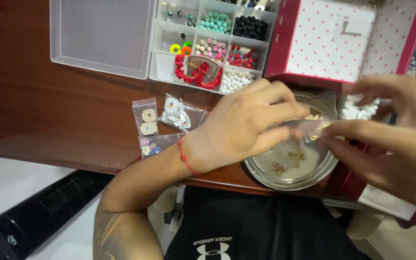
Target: Organizing various jewelry making components like beads, charms, and strings into storage containers
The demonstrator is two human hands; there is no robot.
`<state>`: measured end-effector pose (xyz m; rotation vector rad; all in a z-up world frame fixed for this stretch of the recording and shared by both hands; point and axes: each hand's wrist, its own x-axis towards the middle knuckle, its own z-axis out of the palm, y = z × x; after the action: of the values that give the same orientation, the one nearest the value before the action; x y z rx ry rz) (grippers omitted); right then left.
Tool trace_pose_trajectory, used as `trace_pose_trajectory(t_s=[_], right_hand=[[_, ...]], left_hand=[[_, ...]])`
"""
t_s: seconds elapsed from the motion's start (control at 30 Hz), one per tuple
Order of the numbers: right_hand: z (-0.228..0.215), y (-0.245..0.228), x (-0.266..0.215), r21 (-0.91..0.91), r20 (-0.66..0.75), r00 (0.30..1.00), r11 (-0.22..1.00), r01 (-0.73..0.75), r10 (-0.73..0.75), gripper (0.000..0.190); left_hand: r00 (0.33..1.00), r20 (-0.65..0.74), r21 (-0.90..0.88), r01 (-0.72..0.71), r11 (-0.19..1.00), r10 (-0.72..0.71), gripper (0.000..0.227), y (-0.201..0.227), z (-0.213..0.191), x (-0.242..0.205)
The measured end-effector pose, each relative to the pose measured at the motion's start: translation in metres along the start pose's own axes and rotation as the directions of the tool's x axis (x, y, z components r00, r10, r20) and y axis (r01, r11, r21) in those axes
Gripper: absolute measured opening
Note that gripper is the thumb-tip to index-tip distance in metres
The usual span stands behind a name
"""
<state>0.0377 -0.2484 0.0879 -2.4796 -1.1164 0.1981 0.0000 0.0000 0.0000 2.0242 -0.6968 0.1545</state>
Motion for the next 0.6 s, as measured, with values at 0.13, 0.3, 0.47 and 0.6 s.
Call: trace_pose_trajectory(t_s=[0.13,0.3,0.47,0.6], right_hand=[[-0.029,-0.014,0.009,0.23,0.07,0.984,0.958,-0.173,0.161,0.066],[-0.03,0.013,-0.008,0.28,0.078,0.954,0.912,-0.299,0.289,0.028],[-0.042,0.022,-0.02,0.249,0.028,0.978,0.946,-0.208,0.208,0.031],[-0.047,0.014,-0.029,0.298,-0.059,0.963,0.926,-0.233,0.262,0.014]], left_hand=[[0.995,-0.094,-0.349,0.003,0.937,-0.038,0.016,0.011,0.006,0.012],[0.991,-0.132,-0.298,-0.021,0.954,-0.019,0.044,0.034,-0.004,0.032],[0.969,-0.242,-0.373,-0.139,0.917,0.049,0.006,0.057,-0.01,0.062],[0.973,-0.217,-0.288,-0.143,0.947,0.081,0.011,0.073,-0.01,0.077]])
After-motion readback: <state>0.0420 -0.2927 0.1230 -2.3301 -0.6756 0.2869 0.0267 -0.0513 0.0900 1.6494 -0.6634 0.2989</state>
